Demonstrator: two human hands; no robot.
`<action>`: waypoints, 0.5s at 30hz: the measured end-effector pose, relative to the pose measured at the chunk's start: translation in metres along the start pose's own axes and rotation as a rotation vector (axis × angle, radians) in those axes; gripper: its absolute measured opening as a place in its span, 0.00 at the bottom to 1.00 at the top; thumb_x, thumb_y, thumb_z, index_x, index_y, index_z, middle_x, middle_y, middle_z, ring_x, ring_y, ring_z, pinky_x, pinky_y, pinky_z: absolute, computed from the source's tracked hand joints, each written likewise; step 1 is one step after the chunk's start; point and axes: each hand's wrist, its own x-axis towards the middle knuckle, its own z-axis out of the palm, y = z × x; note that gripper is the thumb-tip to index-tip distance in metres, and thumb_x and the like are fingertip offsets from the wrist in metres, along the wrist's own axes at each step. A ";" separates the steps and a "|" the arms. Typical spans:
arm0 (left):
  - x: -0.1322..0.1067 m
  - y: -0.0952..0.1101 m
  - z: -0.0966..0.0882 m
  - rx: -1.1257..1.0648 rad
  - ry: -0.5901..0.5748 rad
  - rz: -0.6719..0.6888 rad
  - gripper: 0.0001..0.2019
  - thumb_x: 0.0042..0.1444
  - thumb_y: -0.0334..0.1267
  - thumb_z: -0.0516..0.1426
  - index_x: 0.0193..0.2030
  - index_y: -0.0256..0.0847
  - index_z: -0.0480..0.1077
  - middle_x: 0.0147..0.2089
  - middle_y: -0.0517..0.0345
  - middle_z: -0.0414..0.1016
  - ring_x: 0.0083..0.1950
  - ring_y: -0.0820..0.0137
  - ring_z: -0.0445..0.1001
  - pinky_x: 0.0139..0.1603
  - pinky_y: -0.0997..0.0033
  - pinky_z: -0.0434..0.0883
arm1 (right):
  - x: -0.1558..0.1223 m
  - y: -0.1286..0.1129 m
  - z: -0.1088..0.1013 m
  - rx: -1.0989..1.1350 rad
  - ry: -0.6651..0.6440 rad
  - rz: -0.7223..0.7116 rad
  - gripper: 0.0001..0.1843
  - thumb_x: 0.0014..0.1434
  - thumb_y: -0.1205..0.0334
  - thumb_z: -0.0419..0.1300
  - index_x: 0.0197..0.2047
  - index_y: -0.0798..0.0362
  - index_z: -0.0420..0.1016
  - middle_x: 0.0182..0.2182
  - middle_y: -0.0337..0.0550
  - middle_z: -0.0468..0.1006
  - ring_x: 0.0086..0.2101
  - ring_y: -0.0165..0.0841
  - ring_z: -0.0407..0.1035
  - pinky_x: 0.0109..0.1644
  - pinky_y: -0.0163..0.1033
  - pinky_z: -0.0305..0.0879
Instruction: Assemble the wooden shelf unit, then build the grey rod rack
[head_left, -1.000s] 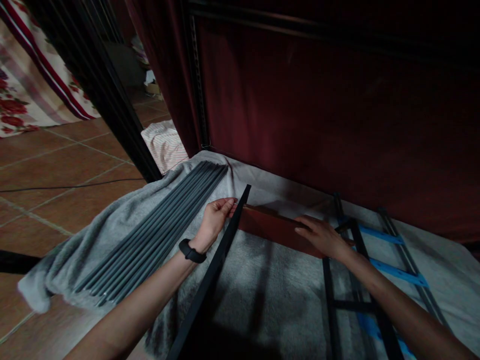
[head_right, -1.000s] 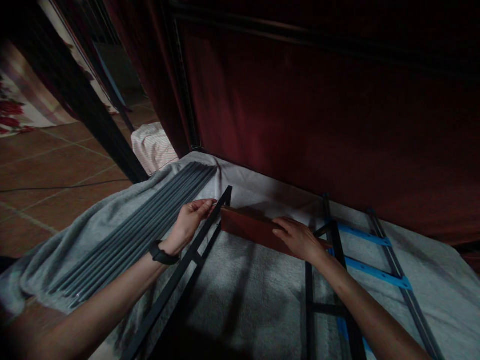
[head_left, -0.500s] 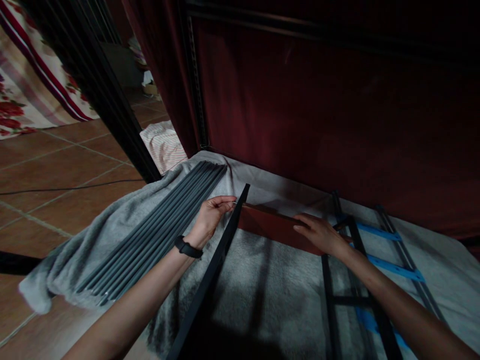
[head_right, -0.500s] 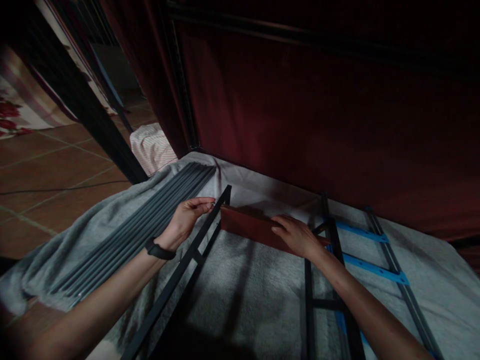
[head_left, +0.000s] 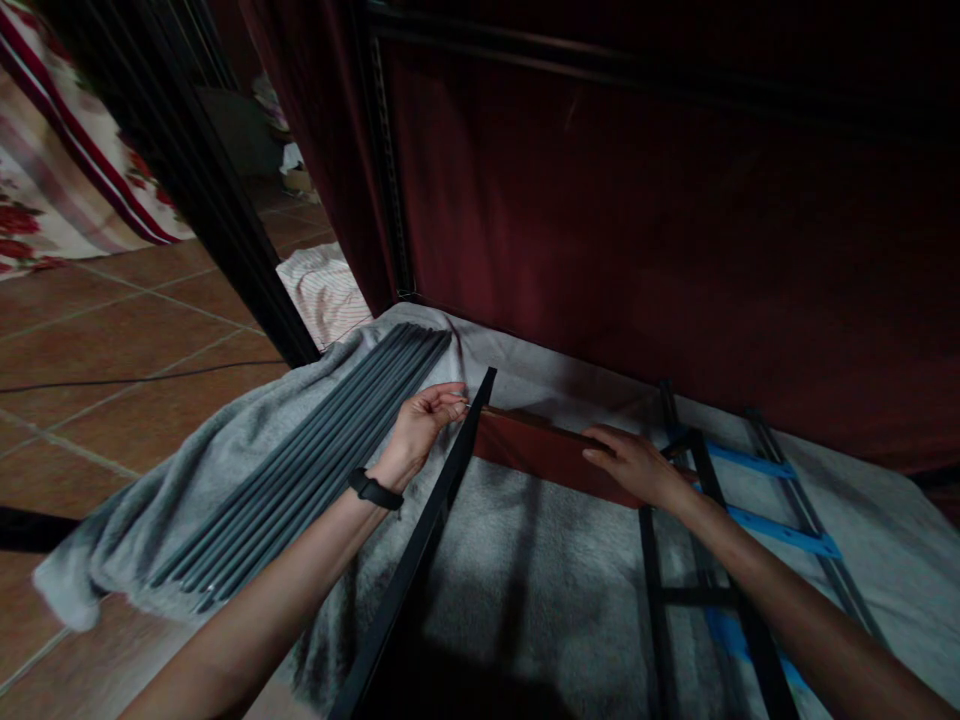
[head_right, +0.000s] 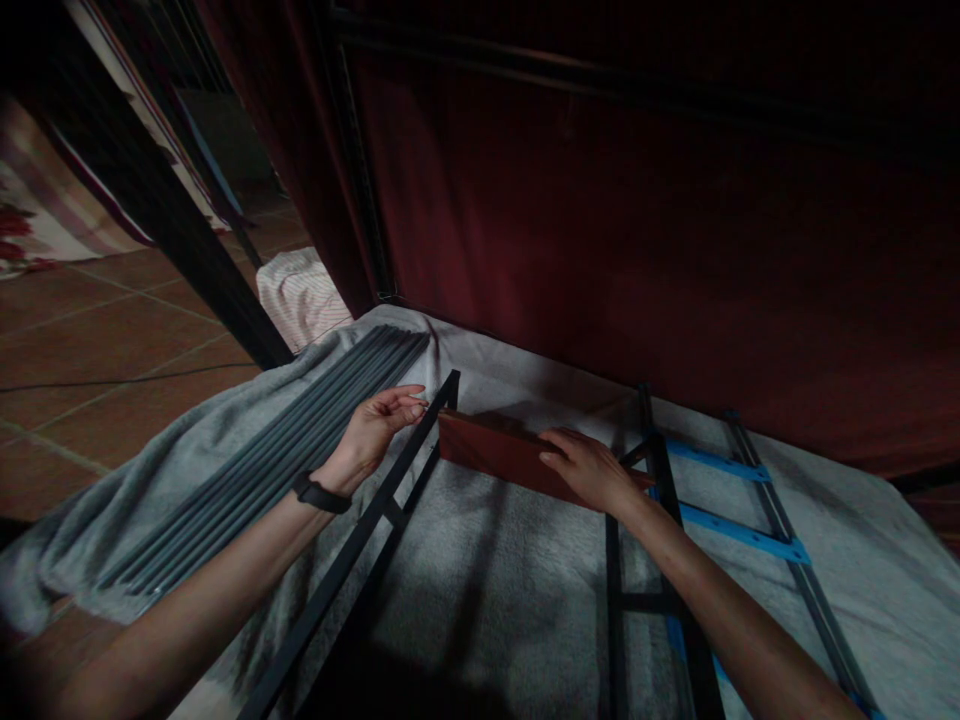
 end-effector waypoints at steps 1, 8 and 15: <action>0.000 0.000 0.000 0.014 -0.002 0.007 0.19 0.40 0.40 0.73 0.41 0.38 0.79 0.36 0.56 0.80 0.36 0.72 0.75 0.42 0.71 0.70 | 0.000 0.001 0.001 0.001 0.003 -0.002 0.17 0.67 0.54 0.51 0.53 0.45 0.75 0.49 0.42 0.80 0.48 0.39 0.76 0.52 0.45 0.71; 0.002 0.000 -0.002 0.139 -0.010 0.082 0.15 0.39 0.43 0.73 0.31 0.37 0.78 0.36 0.54 0.80 0.36 0.69 0.75 0.44 0.68 0.71 | 0.000 0.004 0.002 -0.009 0.008 0.008 0.18 0.66 0.53 0.52 0.54 0.46 0.75 0.50 0.43 0.80 0.49 0.39 0.75 0.54 0.46 0.71; -0.003 0.002 -0.002 0.031 -0.052 0.005 0.17 0.46 0.43 0.70 0.42 0.38 0.78 0.39 0.53 0.81 0.39 0.70 0.77 0.46 0.69 0.71 | -0.001 0.004 0.003 -0.018 0.022 0.005 0.18 0.66 0.54 0.52 0.54 0.45 0.75 0.51 0.43 0.80 0.50 0.39 0.75 0.55 0.45 0.70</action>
